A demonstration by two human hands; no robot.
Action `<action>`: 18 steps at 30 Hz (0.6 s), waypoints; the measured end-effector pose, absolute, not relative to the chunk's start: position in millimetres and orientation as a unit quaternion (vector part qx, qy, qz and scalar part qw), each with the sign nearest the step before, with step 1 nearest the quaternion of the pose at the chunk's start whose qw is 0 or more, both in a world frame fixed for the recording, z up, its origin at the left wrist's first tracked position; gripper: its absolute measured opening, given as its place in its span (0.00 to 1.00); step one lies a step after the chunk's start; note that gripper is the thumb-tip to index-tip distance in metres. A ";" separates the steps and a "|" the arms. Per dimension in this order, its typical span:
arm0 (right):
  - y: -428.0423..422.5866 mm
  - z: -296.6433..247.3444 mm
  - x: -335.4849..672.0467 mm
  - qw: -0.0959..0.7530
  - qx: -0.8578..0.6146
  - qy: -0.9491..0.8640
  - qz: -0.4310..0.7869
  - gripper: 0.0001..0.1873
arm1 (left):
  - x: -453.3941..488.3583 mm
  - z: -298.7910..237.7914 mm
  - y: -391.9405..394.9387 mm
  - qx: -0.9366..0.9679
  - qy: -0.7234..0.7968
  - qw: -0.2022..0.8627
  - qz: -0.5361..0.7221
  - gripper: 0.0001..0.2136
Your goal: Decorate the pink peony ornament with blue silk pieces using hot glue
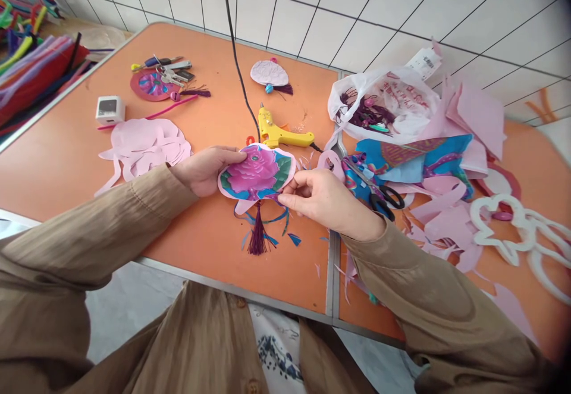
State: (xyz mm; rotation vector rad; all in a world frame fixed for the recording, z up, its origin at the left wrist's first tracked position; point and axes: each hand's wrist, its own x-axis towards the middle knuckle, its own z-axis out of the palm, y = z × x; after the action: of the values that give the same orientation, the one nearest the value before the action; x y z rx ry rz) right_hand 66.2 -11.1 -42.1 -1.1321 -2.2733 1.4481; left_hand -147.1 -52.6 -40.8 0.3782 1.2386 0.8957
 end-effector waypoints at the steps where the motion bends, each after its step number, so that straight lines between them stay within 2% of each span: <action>1: -11.1 -43.0 66.4 0.117 -0.382 -0.774 0.492 0.10 | -147.5 -41.0 -52.6 0.171 0.555 0.707 0.404 0.11; 8: -9.9 -43.3 66.0 0.134 -0.384 -0.740 0.535 0.14 | -154.9 -51.5 -50.7 0.177 0.521 0.729 0.407 0.07; 13: -8.8 -44.5 65.5 0.146 -0.401 -0.684 0.591 0.18 | -151.6 -46.7 -51.6 0.169 0.513 0.737 0.407 0.13; 18: -9.5 -47.7 64.2 0.142 -0.406 -0.634 0.643 0.22 | -149.2 -44.6 -50.8 0.169 0.516 0.736 0.404 0.14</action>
State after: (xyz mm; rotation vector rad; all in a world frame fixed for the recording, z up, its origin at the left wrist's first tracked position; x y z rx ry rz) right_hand 64.2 -9.5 -47.7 -1.1713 -1.8280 1.8553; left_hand -149.2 -50.8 -44.6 0.3711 1.1336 0.8885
